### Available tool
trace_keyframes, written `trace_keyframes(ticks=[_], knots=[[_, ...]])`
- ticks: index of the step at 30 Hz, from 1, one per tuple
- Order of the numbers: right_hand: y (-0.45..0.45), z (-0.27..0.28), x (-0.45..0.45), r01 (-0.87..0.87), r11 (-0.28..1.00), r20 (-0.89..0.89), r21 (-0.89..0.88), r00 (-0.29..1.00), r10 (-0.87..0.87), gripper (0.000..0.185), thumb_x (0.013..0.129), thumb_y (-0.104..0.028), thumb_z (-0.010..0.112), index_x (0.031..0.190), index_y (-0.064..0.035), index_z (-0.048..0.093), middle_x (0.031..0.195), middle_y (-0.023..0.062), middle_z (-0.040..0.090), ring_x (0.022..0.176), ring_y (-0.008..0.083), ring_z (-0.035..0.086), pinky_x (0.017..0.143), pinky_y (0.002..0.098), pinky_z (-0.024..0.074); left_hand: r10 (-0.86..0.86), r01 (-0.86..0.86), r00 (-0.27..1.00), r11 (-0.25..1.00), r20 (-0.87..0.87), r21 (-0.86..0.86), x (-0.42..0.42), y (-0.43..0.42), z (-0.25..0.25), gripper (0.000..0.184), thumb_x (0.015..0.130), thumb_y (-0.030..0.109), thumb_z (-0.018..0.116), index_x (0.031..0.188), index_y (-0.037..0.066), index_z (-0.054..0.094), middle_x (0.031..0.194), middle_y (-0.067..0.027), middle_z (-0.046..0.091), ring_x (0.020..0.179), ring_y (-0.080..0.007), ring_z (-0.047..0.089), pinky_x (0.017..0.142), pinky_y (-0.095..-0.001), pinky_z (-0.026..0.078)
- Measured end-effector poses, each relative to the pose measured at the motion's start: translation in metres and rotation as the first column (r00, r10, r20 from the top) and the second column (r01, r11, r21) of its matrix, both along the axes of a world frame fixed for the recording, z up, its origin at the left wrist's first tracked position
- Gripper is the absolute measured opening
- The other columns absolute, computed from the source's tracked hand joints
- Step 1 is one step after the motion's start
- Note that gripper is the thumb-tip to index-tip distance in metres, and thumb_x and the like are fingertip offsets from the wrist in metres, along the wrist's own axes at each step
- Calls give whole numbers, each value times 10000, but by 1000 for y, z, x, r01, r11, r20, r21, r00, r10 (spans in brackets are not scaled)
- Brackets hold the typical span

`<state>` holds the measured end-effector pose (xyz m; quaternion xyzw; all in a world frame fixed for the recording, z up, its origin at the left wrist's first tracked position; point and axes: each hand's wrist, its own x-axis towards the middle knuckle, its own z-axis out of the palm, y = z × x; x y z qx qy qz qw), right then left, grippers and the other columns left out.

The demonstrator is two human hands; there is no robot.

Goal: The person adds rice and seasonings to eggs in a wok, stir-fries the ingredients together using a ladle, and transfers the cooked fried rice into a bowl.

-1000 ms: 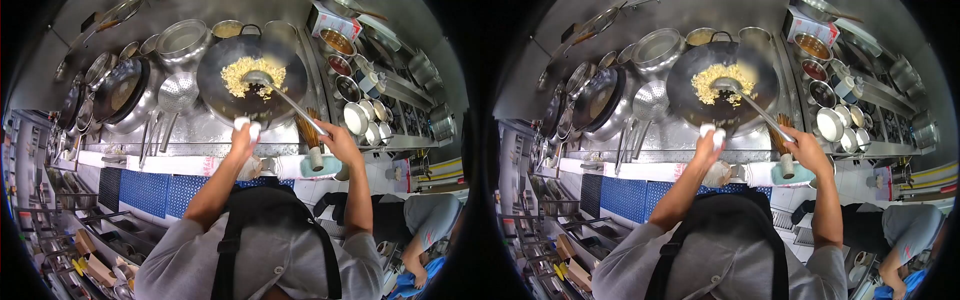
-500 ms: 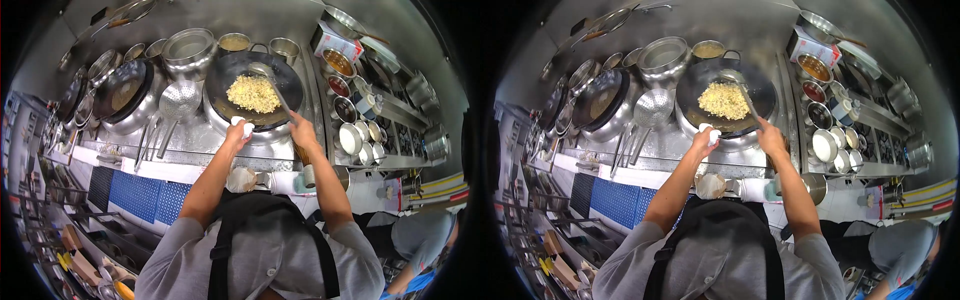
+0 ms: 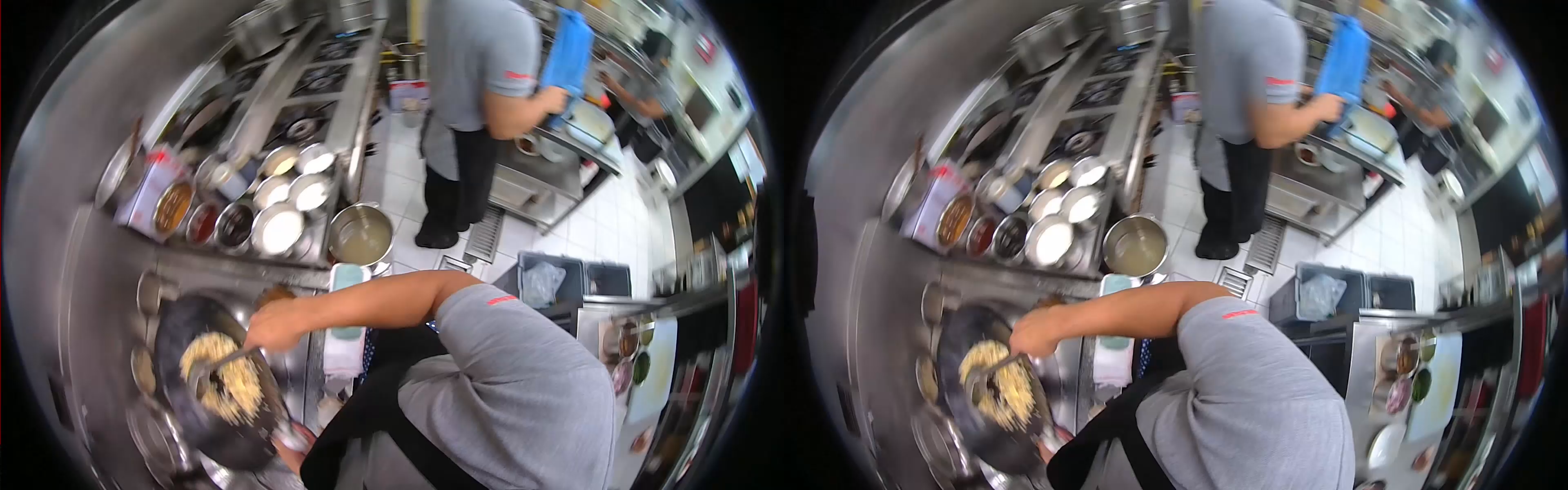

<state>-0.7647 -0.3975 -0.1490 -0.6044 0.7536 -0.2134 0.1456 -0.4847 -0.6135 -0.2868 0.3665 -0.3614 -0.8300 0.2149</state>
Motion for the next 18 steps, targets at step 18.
trace_keyframes(ticks=[18], knots=[[54,103,22,-44,947,0,318,999,46,386,752,-31,617,1121,-67,724,811,132,734,722,297,721,643,445,556,57,25,979,917,-194,398,21,-9,37,281,959,220,625,1152,15,627,1077,-155,666,952,-280,683,677,-285,604]])
